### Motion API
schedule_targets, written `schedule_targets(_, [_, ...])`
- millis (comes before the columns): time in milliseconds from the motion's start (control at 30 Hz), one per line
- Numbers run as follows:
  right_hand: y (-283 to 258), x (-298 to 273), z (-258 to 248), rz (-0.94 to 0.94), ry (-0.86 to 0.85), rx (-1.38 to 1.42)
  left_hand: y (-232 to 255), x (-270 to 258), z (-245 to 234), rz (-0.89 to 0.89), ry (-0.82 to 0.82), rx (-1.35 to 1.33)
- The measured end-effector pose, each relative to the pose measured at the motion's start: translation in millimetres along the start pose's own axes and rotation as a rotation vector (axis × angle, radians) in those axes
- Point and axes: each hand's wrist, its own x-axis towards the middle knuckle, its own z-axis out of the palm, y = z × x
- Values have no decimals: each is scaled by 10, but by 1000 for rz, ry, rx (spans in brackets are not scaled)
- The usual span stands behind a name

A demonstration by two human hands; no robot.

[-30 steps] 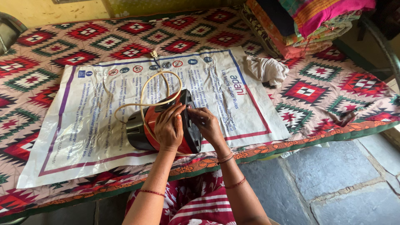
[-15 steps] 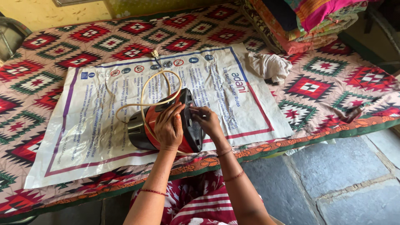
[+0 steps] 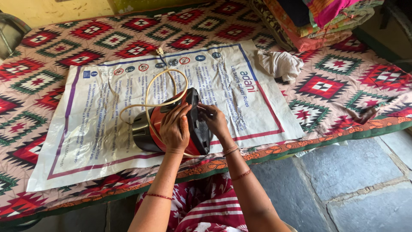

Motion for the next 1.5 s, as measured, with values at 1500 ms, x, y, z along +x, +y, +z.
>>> schedule_targets(1500, [554,1092,-230,-272,-117,-508,-152,-232,116,-30,78,-121])
